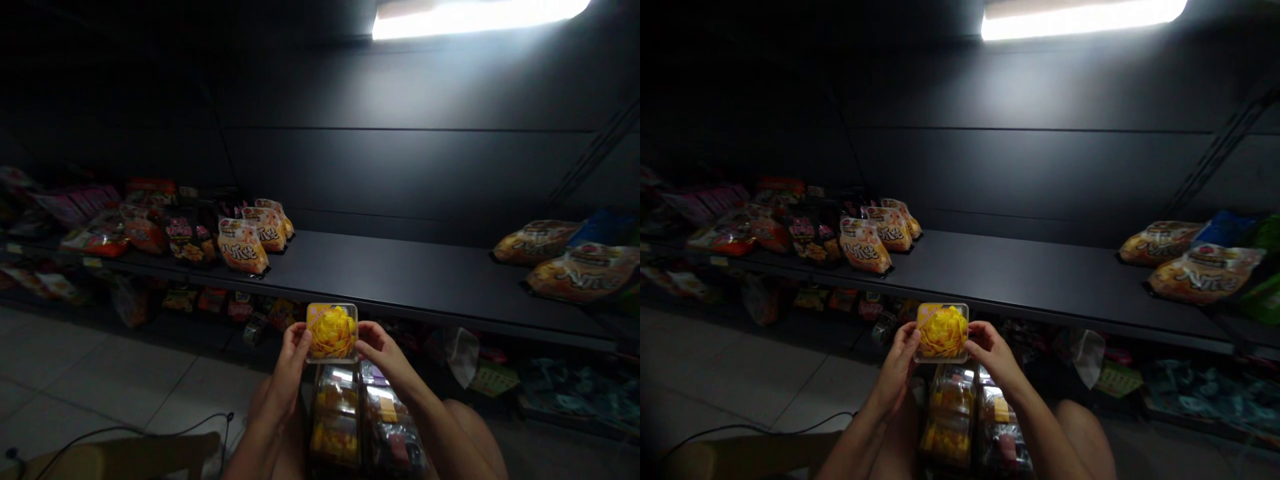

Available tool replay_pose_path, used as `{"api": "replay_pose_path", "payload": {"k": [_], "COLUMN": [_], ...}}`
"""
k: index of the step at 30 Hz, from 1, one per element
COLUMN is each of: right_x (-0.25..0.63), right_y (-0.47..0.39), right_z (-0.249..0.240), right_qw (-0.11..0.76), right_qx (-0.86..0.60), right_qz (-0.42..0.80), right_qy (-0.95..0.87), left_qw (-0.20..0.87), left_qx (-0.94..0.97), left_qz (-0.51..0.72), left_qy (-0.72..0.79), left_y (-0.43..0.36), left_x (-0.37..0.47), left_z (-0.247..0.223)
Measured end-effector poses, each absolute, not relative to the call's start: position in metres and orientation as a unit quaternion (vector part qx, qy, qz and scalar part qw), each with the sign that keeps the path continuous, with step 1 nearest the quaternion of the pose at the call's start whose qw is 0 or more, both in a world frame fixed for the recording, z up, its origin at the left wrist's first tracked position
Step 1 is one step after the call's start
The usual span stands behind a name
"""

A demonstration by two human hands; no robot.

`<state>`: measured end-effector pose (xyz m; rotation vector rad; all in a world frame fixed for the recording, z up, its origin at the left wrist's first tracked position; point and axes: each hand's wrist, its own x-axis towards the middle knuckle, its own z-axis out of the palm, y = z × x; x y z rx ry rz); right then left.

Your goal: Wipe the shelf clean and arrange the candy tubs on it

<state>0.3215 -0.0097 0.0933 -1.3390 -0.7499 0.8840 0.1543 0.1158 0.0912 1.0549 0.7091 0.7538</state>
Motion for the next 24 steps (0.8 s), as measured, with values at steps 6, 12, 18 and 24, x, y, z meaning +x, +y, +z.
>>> {"api": "replay_pose_path", "payload": {"k": [6,12,18,24], "right_x": [0.320,0.330,0.355,0.385], "right_y": [0.006,0.030,0.060,0.103], "right_z": [0.097,0.103,0.098,0.095], "right_qw": [0.662,0.660,0.627,0.626], "right_qx": [-0.567,-0.595,-0.627,-0.616], "right_qz": [0.379,0.284,0.213,0.236], "right_qy": [-0.312,-0.361,-0.411,-0.416], "left_qw": [0.720,0.695,0.600,0.503], "left_qx": [0.500,0.531,0.626,0.704], "left_qz": [0.365,0.386,0.403,0.407], "left_qy": [0.316,0.294,0.291,0.293], "left_y": [0.125,0.144,0.180,0.231], "left_x": [0.161,0.175,0.196,0.227], "left_z": [0.095,0.101,0.101,0.098]}}
